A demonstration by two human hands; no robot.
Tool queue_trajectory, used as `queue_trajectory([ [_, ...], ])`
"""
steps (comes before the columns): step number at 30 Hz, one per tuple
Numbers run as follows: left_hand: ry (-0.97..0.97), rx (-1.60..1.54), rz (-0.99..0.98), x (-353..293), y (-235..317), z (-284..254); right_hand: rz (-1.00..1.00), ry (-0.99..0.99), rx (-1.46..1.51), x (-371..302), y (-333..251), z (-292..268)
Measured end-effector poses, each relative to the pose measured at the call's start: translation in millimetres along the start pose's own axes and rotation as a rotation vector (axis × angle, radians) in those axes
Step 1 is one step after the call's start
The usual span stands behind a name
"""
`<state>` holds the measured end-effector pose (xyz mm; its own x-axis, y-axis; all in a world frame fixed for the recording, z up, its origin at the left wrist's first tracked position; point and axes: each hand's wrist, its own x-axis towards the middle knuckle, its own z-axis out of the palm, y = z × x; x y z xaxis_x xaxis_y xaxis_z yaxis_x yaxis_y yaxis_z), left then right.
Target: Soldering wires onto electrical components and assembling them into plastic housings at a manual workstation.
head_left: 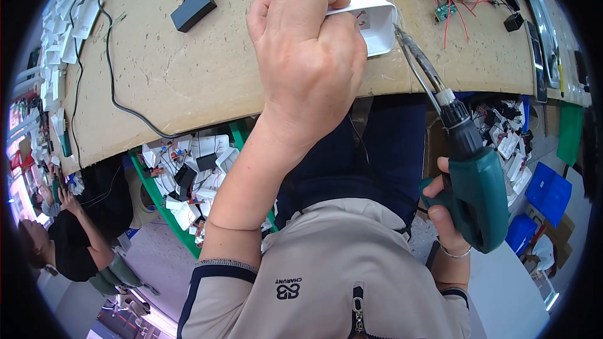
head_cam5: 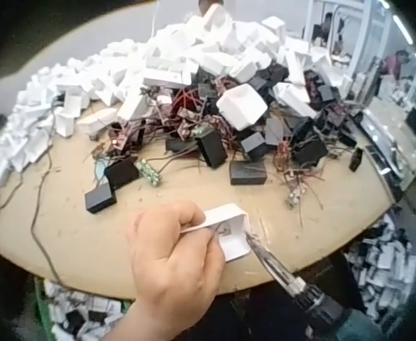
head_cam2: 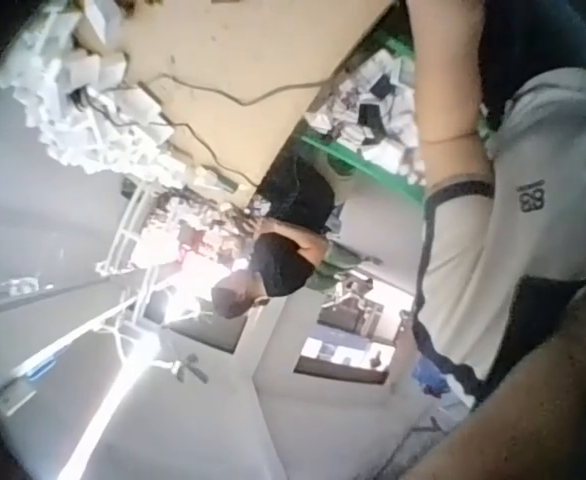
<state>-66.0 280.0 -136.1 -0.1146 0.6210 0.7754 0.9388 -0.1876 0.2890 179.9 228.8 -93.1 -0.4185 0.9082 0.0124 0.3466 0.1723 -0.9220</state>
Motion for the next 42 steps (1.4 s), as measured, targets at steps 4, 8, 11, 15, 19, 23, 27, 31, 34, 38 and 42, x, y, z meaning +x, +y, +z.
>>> queue_trajectory([
  [4, 0.001, -0.032, 0.009, -2, -2, 2, 0.065, 0.051, 0.128, 6, 0, 8],
  [8, -0.017, -0.036, 0.014, -1, -2, 0, 0.111, 0.068, 0.185, 11, -2, 10],
  [11, -0.011, -0.061, 0.012, -1, -2, 0, 0.089, 0.008, 0.182, 16, 0, 9],
  [15, -0.016, -0.088, 0.003, -1, -2, 0, 0.120, -0.003, 0.220, 20, -4, 13],
  [19, -0.022, -0.091, 0.003, -1, -2, -1, 0.103, 0.005, 0.237, 21, -4, 13],
  [23, -0.023, -0.102, -0.006, 0, -2, -1, 0.119, -0.127, 0.189, 20, 2, 4],
  [27, -0.021, -0.099, -0.004, 0, -2, -1, 0.139, -0.094, 0.176, 21, 0, 6],
  [31, 0.010, -0.173, -0.053, -6, -1, 5, 0.123, -0.105, 0.153, 20, 0, 4],
  [34, 0.003, -0.168, -0.055, -6, -1, 5, 0.106, -0.121, 0.147, 19, 3, 2],
  [38, -0.006, -0.103, -0.006, -1, -1, 1, 0.122, -0.100, 0.164, 20, 2, 3],
  [42, -0.010, -0.105, -0.014, -1, -2, 1, 0.093, -0.111, 0.158, 22, 3, 3],
])
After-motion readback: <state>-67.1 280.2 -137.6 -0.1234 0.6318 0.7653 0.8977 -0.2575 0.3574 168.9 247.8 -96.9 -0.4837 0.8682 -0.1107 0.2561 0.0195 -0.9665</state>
